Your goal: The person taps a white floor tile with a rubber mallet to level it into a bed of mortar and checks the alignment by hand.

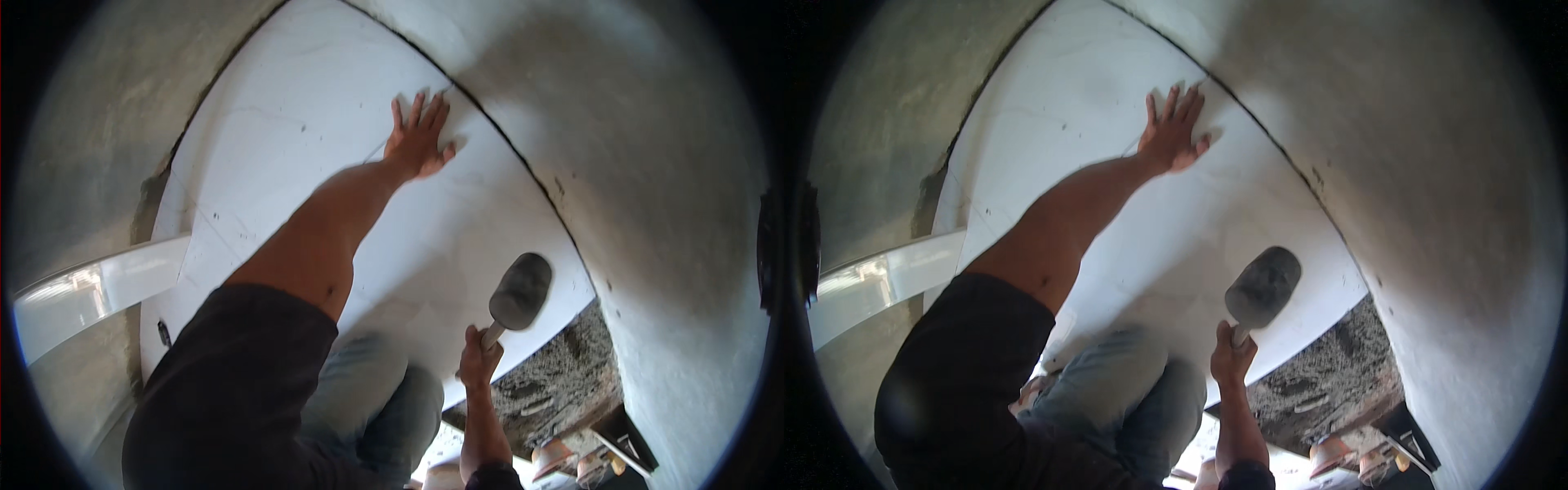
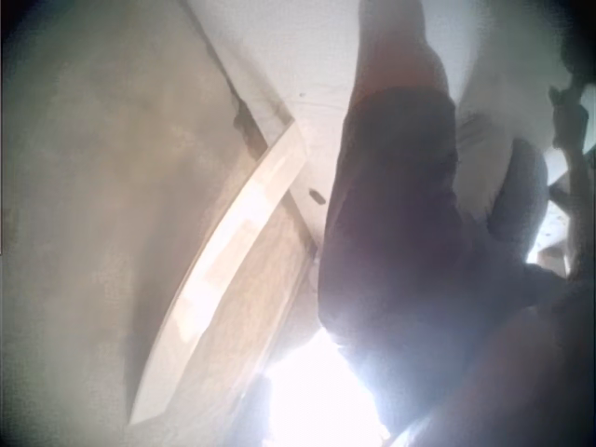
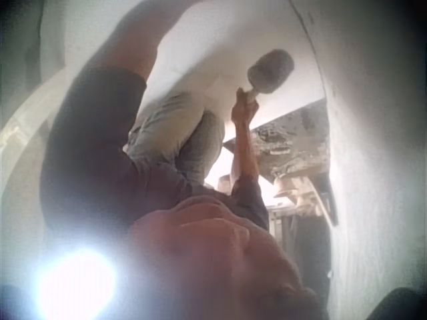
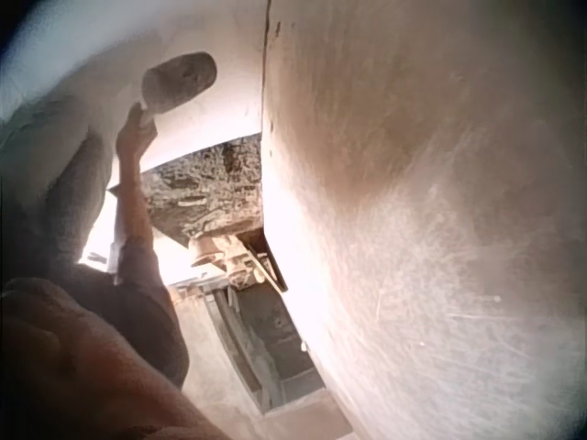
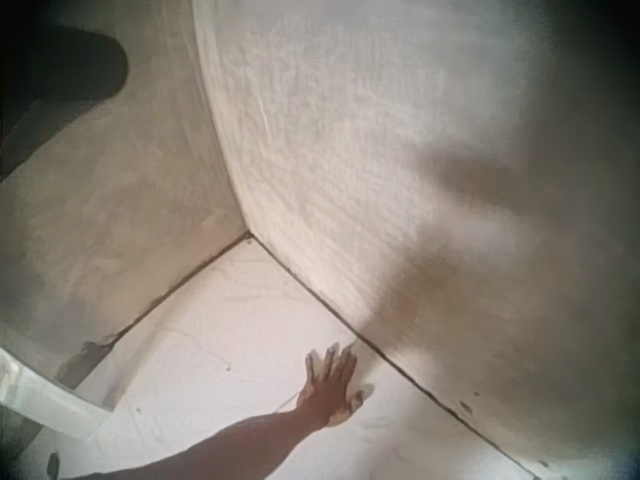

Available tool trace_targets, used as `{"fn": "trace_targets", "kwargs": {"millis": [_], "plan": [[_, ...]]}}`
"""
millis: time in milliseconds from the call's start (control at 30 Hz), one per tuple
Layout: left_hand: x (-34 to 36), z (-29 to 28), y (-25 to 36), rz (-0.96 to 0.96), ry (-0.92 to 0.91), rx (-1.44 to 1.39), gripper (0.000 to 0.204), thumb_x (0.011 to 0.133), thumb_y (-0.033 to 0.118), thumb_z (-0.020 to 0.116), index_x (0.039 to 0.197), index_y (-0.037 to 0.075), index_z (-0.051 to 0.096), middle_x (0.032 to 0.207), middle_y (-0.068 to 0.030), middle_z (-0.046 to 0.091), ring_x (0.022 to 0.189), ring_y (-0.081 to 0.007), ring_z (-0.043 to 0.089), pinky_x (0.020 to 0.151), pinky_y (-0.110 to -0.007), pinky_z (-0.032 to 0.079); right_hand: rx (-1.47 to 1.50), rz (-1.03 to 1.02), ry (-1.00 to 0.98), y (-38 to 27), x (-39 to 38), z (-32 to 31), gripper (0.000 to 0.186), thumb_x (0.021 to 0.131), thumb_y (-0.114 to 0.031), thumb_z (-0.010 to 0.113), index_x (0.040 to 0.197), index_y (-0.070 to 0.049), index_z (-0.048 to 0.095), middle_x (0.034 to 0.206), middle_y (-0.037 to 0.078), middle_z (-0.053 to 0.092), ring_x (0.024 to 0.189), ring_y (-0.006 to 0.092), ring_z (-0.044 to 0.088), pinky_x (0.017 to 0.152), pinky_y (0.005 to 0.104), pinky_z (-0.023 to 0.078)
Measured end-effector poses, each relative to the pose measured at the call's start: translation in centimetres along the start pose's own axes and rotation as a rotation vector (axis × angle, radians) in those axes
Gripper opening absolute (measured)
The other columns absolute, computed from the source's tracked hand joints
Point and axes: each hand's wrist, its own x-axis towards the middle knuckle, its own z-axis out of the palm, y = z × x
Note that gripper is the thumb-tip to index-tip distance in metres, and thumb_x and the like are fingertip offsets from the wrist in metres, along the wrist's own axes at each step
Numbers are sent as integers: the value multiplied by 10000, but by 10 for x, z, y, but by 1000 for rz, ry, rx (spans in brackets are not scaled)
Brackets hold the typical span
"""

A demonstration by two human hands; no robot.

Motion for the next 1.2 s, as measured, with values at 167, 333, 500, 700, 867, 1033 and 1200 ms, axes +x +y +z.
{"fn": "trace_targets", "kwargs": {"millis": [167,333,500,700,867,1033,1200], "plan": [[10,-5,3,13,56,-18,714,916,482,326,1491,94,155,1564,-82,104,1444,-314,44,1118,-617,33,-292,229,-69,56,40,-18,345,878,-299,591,771,28,607,677,125,619,647,240,574,624,412,443],[15,-8,4,14,76,-14,728,912,482,324,1492,83,138,1563,-84,112,1445,-312,45,1117,-617,41,-394,-616,260,55,33,-19,272,841,-201,563,818,57,646,725,223,645,723,315,653,606,438,461],[10,-3,-4,-7,49,8,727,910,484,321,1496,95,137,1568,-80,87,1446,-314,36,1115,-618,40,-289,-166,73,11,21,-17,276,840,-202,562,703,34,603,578,178,559,540,214,568,529,422,419],[15,-11,3,-7,18,-4,714,921,475,306,1501,106,114,1573,-66,59,1448,-308,18,1123,-605,31,-213,209,34,41,51,-26,216,875,-179,592,788,18,608,644,123,609,613,233,595,572,421,426],[4,-9,9,10,2,-6,724,916,488,317,1498,99,131,1571,-66,83,1448,-305,31,1124,-602,35,-358,250,15,70,36,-25,306,864,-154,581,630,26,500,532,45,466,527,172,417,535,374,388],[3,-1,4,-22,-22,-32,736,910,493,343,1495,95,142,1566,-69,113,1446,-310,45,1126,-597,35,-177,-34,122,24,17,-18,241,871,-128,574,675,5,530,541,51,454,536,164,428,518,379,377],[23,-15,-12,-19,52,28,735,914,490,335,1497,94,126,1568,-64,95,1447,-300,33,1127,-596,39,52,233,139,22,35,-18,312,867,-172,583,642,29,504,548,-8,428,555,186,461,540,393,393]]}}
